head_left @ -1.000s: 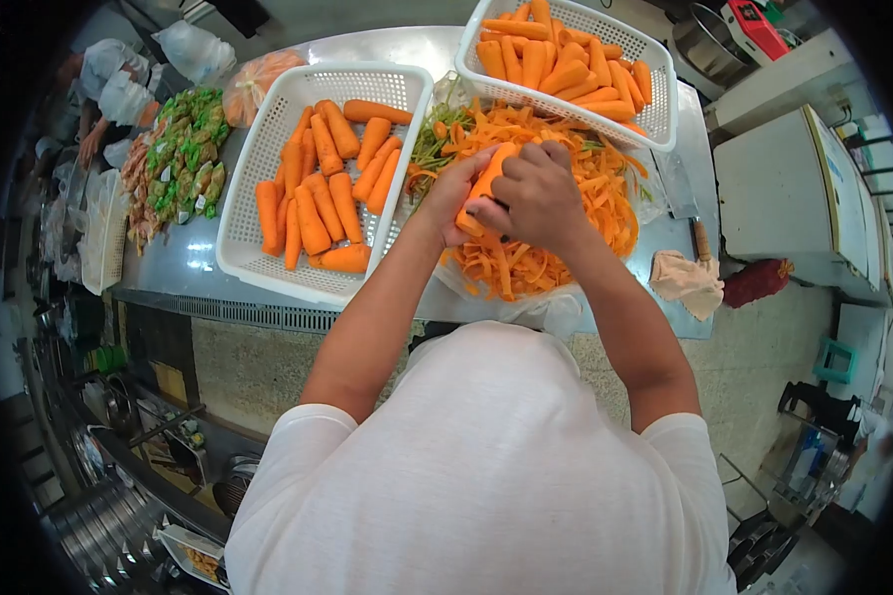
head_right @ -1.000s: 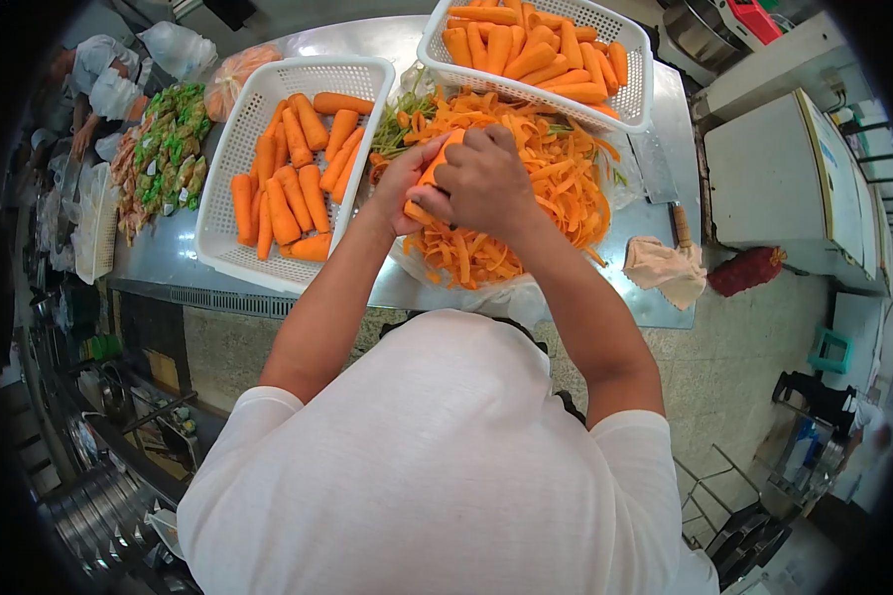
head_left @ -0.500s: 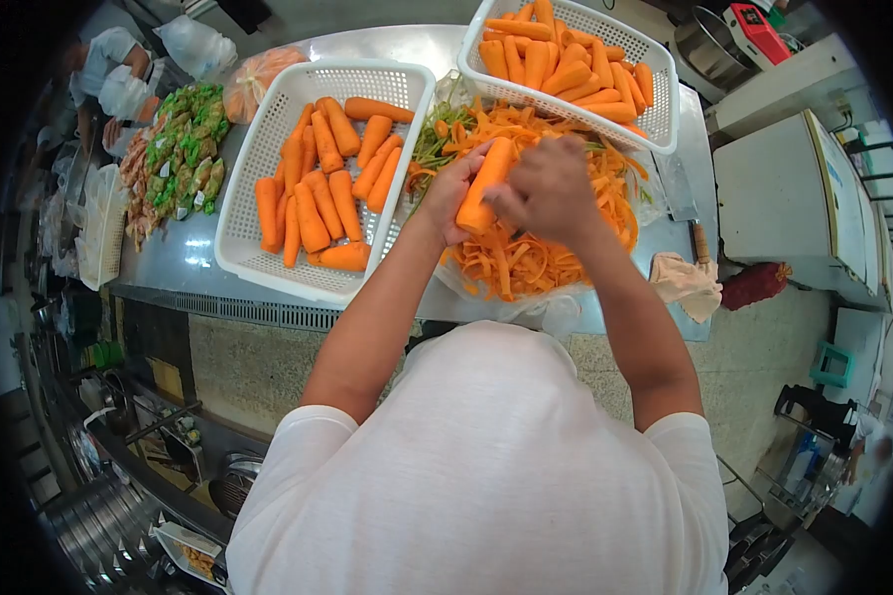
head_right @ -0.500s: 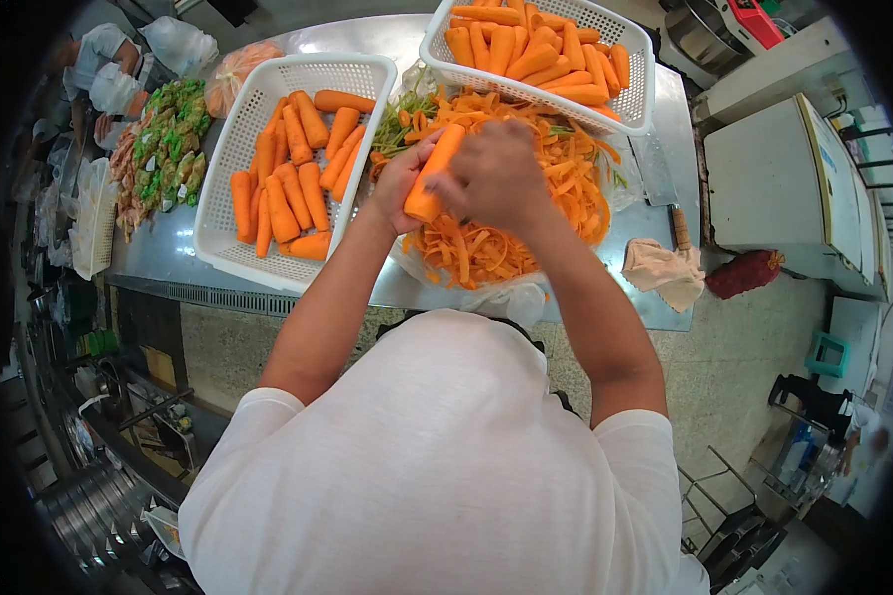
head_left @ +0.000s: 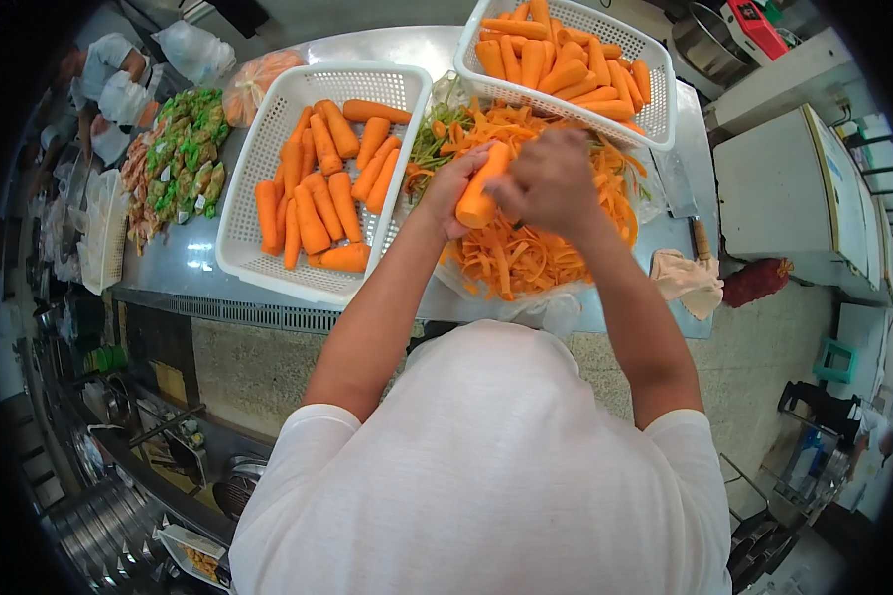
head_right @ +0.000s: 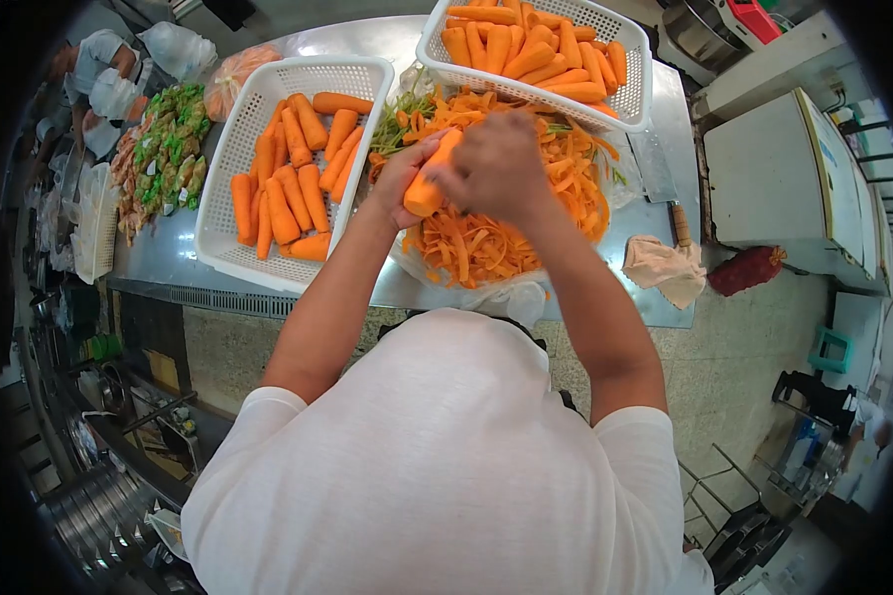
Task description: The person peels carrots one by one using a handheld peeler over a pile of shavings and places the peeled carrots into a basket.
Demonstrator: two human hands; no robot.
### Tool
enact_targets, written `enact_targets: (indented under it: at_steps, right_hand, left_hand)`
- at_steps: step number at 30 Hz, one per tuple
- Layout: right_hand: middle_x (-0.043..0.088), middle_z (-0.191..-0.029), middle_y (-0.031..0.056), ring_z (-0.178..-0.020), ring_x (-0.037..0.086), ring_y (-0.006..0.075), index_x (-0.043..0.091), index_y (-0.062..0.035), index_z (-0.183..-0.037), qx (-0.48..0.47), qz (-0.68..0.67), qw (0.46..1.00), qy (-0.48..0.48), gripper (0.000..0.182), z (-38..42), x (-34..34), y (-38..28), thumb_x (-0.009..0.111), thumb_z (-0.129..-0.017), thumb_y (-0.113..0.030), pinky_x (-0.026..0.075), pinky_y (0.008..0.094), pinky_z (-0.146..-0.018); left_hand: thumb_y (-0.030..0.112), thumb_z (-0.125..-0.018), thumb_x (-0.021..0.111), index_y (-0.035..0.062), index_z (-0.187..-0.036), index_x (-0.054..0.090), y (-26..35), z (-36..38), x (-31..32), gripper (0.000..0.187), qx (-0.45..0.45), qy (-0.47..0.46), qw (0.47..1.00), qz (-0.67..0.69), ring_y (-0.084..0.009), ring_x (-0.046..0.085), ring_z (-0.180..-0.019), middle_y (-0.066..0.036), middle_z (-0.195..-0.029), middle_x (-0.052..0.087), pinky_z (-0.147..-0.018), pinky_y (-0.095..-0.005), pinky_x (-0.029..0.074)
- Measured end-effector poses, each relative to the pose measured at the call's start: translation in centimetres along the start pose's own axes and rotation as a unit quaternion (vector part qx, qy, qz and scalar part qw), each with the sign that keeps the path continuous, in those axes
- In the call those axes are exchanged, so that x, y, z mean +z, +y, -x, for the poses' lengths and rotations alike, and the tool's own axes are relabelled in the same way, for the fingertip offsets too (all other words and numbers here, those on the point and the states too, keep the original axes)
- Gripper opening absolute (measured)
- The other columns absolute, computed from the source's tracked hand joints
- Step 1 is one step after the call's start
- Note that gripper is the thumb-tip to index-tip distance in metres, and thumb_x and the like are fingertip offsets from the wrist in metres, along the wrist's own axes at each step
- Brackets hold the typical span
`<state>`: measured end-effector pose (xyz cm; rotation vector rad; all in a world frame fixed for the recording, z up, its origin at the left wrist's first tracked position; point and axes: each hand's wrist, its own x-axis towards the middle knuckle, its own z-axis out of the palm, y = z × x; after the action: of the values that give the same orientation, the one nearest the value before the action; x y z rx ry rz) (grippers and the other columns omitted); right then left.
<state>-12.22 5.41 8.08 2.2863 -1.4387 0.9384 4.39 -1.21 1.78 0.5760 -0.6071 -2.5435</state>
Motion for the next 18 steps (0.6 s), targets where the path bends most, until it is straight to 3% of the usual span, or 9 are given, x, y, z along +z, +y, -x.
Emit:
enact_targets:
  at_steps: [2,4,6,9,12,14,15,18]
  right_hand:
    - [0.06,-0.059,0.001,-0.067,0.058,0.0224,0.071,-0.0145,-0.058,-0.01,-0.006,1.0,0.012,0.046,-0.2,1.0,0.0,0.071,-0.088,-0.05,0.039,0.0428,-0.075]
    - [0.06,-0.06,0.0007,-0.068,0.058,0.0222,0.07,-0.0148,-0.058,-0.014,-0.016,0.999,0.025,0.045,0.4,2.3,1.6,0.072,-0.086,-0.049,0.04,0.0428,-0.076]
    - [0.059,-0.062,0.0002,-0.072,0.058,0.0213,0.071,-0.0157,-0.059,0.118,0.086,0.989,-0.035,0.042,1.3,2.9,6.1,0.073,-0.084,-0.05,0.039,0.0419,-0.078]
    - [0.057,-0.063,0.0002,-0.076,0.059,0.0202,0.071,-0.0165,-0.061,0.188,0.11,0.975,-0.045,0.04,1.7,1.6,7.2,0.074,-0.083,-0.05,0.039,0.0408,-0.08]
    - [0.057,-0.063,0.0002,-0.077,0.059,0.02,0.072,-0.0167,-0.061,0.097,0.073,0.992,-0.029,0.041,0.8,-0.2,2.2,0.073,-0.084,-0.05,0.038,0.0404,-0.079]
    - [0.057,-0.063,-0.0001,-0.077,0.059,0.0198,0.072,-0.0171,-0.061,0.043,0.032,0.998,-0.012,0.039,0.4,-0.1,-1.5,0.073,-0.084,-0.049,0.038,0.0404,-0.079]
    - [0.057,-0.063,-0.0004,-0.076,0.059,0.0195,0.072,-0.0176,-0.061,-0.007,-0.006,1.0,0.007,0.038,0.2,-0.1,-2.3,0.072,-0.085,-0.048,0.038,0.0404,-0.078]
    - [0.058,-0.062,-0.0003,-0.071,0.057,0.0206,0.073,-0.0167,-0.063,0.006,0.04,0.999,-0.008,0.04,0.6,1.8,0.9,0.072,-0.086,-0.049,0.038,0.0411,-0.077]
  left_hand:
    - [0.026,-0.108,0.043,0.0119,-0.142,0.047,0.3,0.1,2.1,0.036,-0.016,0.078,0.993,0.083,-0.0213,0.071,-0.079,-0.01,-0.112,0.064,-0.062,-0.0328,0.063]
    - [0.025,-0.108,0.043,0.0111,-0.142,0.047,0.2,0.7,0.4,0.037,-0.027,0.026,0.999,0.027,-0.0218,0.071,-0.08,-0.01,-0.111,0.064,-0.063,-0.0331,0.063]
    - [0.025,-0.108,0.043,0.0102,-0.142,0.047,0.0,0.9,-0.6,0.037,-0.035,-0.031,0.999,-0.027,-0.0224,0.071,-0.081,-0.01,-0.11,0.065,-0.064,-0.0334,0.064]
    - [0.028,-0.107,0.045,0.0113,-0.145,0.046,-0.3,0.7,-0.9,0.041,-0.031,-0.043,0.999,-0.014,-0.0219,0.073,-0.089,-0.015,-0.108,0.067,-0.062,-0.0371,0.066]
    - [0.027,-0.107,0.044,0.0115,-0.148,0.044,-0.6,0.5,-0.3,0.043,-0.007,-0.044,0.999,-0.001,-0.0221,0.073,-0.088,-0.014,-0.108,0.067,-0.062,-0.0374,0.066]
    - [0.026,-0.109,0.039,0.0086,-0.143,0.047,0.0,0.6,2.5,0.039,-0.017,0.097,0.991,0.087,-0.0208,0.072,-0.083,-0.01,-0.108,0.065,-0.064,-0.0349,0.065]
    - [0.026,-0.109,0.039,0.0086,-0.143,0.047,0.1,0.8,2.5,0.039,-0.017,0.096,0.992,0.085,-0.0208,0.072,-0.083,-0.01,-0.108,0.065,-0.064,-0.0349,0.065]
    - [0.027,-0.109,0.038,0.0093,-0.143,0.047,0.5,1.4,1.6,0.039,-0.031,0.031,0.999,0.021,-0.0198,0.071,-0.079,-0.01,-0.106,0.064,-0.059,-0.0343,0.064]
